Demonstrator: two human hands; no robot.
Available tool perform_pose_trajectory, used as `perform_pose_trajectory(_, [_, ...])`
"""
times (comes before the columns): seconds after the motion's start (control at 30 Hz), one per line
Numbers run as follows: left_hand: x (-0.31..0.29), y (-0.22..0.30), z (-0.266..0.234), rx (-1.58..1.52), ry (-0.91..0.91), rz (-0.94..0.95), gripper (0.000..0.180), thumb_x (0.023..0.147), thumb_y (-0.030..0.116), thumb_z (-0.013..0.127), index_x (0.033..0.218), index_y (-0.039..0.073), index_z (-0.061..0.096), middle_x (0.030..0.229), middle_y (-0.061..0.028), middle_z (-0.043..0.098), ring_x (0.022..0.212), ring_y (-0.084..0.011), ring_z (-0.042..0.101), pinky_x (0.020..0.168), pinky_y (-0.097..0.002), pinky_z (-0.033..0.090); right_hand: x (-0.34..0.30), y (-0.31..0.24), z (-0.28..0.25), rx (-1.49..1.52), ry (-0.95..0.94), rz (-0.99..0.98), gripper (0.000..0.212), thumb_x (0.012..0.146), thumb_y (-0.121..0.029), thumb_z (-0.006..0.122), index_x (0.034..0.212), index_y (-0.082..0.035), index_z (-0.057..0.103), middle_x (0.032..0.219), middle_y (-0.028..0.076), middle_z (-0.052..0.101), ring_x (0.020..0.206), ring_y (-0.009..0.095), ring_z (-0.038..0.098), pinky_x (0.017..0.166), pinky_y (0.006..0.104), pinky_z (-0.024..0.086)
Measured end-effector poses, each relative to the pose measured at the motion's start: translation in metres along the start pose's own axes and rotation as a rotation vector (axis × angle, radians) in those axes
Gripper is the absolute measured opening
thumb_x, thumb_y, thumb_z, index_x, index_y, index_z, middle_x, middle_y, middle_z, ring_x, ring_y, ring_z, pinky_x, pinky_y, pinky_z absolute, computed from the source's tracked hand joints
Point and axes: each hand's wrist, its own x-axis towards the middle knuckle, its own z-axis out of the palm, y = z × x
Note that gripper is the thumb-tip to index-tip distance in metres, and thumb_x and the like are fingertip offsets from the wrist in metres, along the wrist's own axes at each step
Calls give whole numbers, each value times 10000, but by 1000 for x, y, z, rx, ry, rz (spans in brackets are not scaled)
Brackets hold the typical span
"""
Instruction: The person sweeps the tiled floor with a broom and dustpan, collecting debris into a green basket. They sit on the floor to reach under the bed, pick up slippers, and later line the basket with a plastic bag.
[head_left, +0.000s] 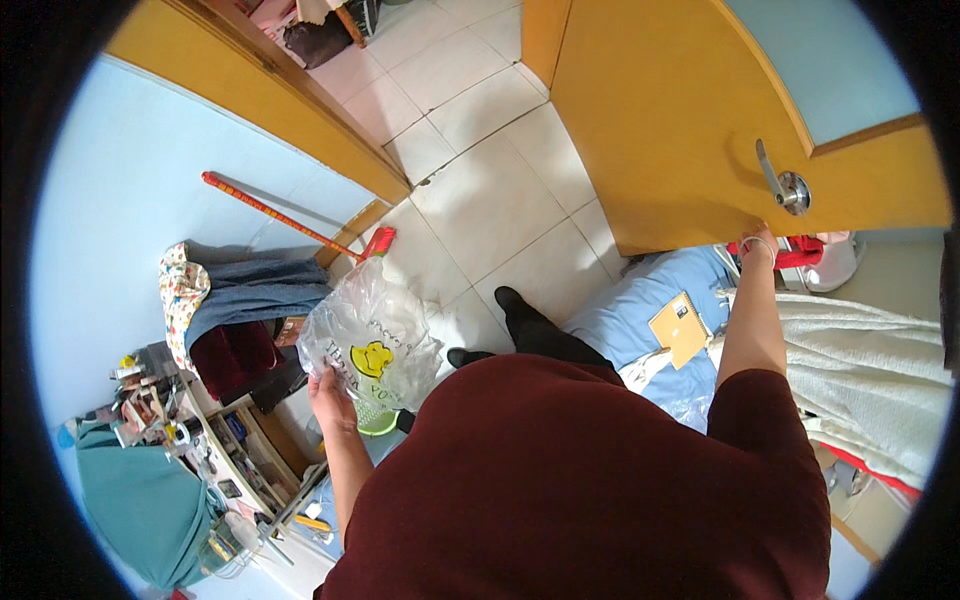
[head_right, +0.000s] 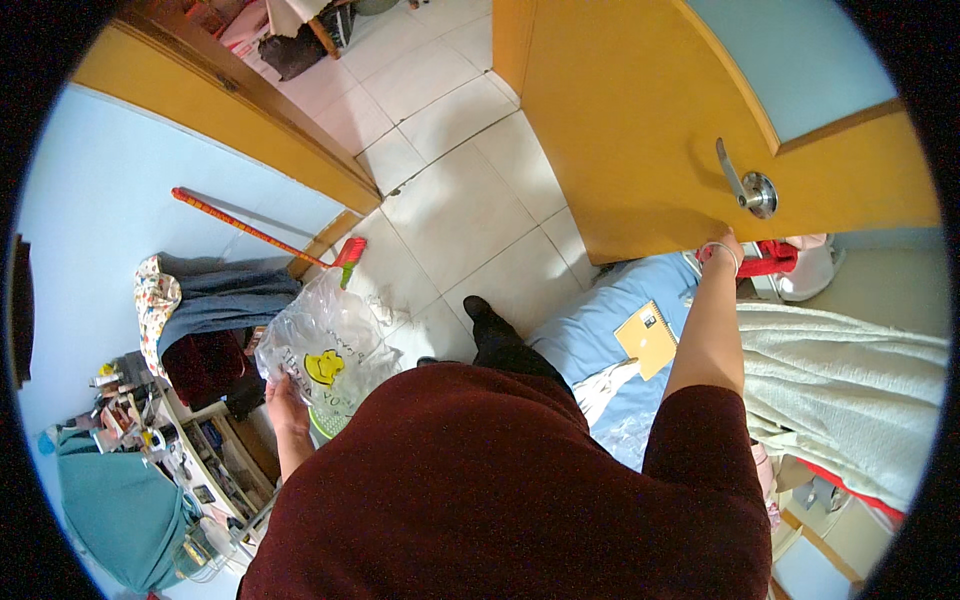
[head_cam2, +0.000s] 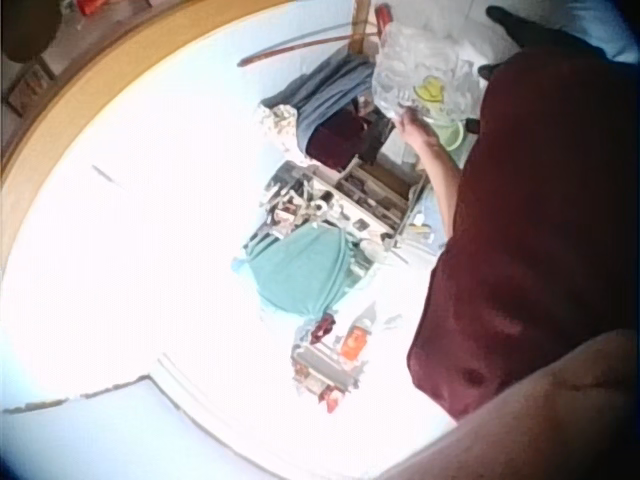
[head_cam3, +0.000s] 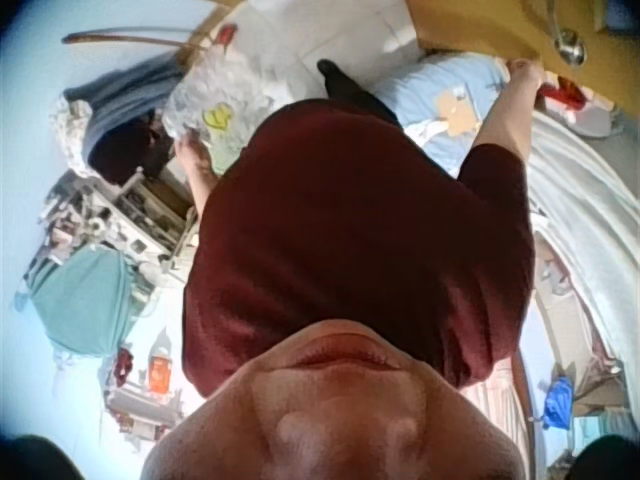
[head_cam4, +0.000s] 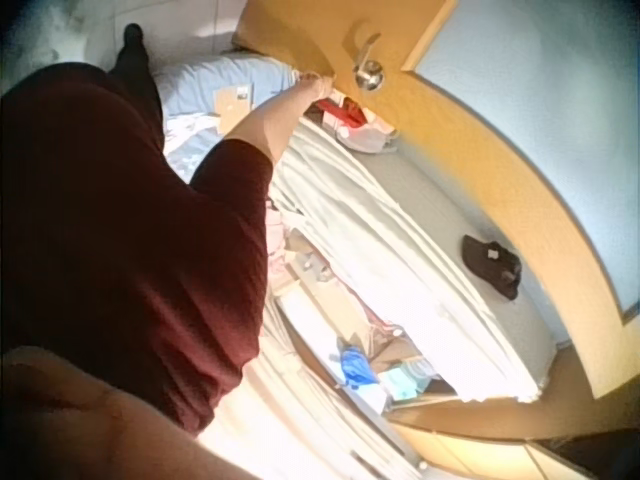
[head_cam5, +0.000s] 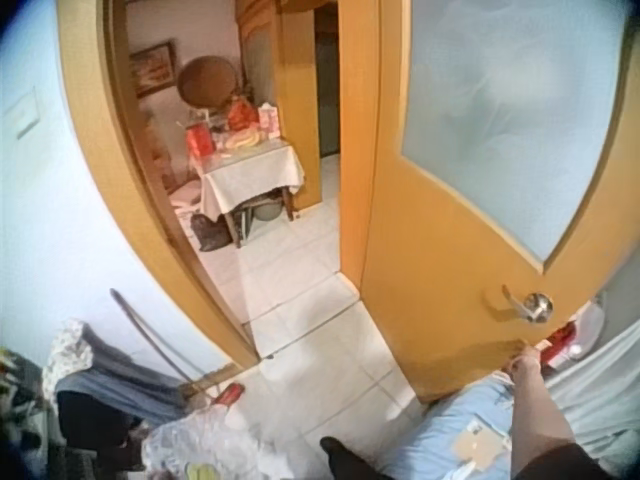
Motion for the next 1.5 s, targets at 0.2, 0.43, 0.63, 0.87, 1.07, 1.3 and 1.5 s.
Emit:
perform_pose_trajectory(0.2, [-3, -3, 1, -5, 62, 2, 233, 868, -16, 520, 1092, 36, 558, 993, -59, 631, 877, -178, 609, 794, -295, 490, 32, 2, -6, -95, -62, 14, 183, 834, -237, 610, 941, -92, 575, 786, 63, 613, 666, 252, 584, 548, 373, 499])
perform_pose_trajectory(0.43, [-5, -12, 3, -13, 131, 29, 238, 854, 1, 535, 1081, 50, 585, 968, -45, 636, 869, -164, 602, 792, -294, 483, 60, 17, -9, 17, -74, 22, 390, 756, 4, 610, 1108, -165, 601, 975, 76, 612, 649, 213, 526, 659, 359, 467])
perform_pose_trajectory(0.63, [-18, -15, 13, -211, 120, 42, 250, 875, -10, 510, 1106, 42, 592, 1059, -69, 642, 943, -192, 611, 869, -329, 476, 34, 11, 19, -337, 116, -60, 137, 781, -185, 641, 767, -76, 559, 657, 79, 577, 509, 198, 539, 409, 323, 457])
perform_pose_trajectory(0.87, [-14, -36, -10, -266, 140, -55, 247, 878, 14, 510, 1110, 52, 582, 1041, -61, 640, 940, -193, 611, 855, -338, 485, 127, 15, 20, -1084, 142, -277, 129, 767, -171, 630, 742, -90, 533, 597, 61, 547, 473, 189, 528, 366, 305, 427])
perform_pose_trajectory(1.07, [-2, -78, -18, -256, 90, -132, 258, 872, 12, 507, 1120, 45, 571, 1047, -57, 636, 937, -176, 601, 847, -325, 472, 59, 81, 55, -1115, -117, -230, 304, 839, -142, 573, 1135, -159, 507, 925, 45, 617, 735, 215, 593, 496, 363, 464])
perform_pose_trajectory(1.3, [90, -161, -48, -302, -142, -293, 308, 873, 54, 554, 1180, 58, 535, 1072, -50, 618, 993, -206, 590, 886, -368, 462, -106, 341, 121, -979, -933, -152, 366, 891, -322, 562, 1225, -186, 497, 979, 14, 569, 877, 156, 540, 737, 380, 441])
perform_pose_trajectory(1.5, [131, -203, -91, -424, -250, -218, 225, 882, 60, 549, 1101, 17, 573, 1035, -72, 648, 927, -174, 624, 855, -320, 479, -379, 495, 169, -1059, -1504, 301, 641, 888, -472, 545, 1403, -143, 354, 1387, 60, 406, 1257, 201, 392, 967, 407, 376])
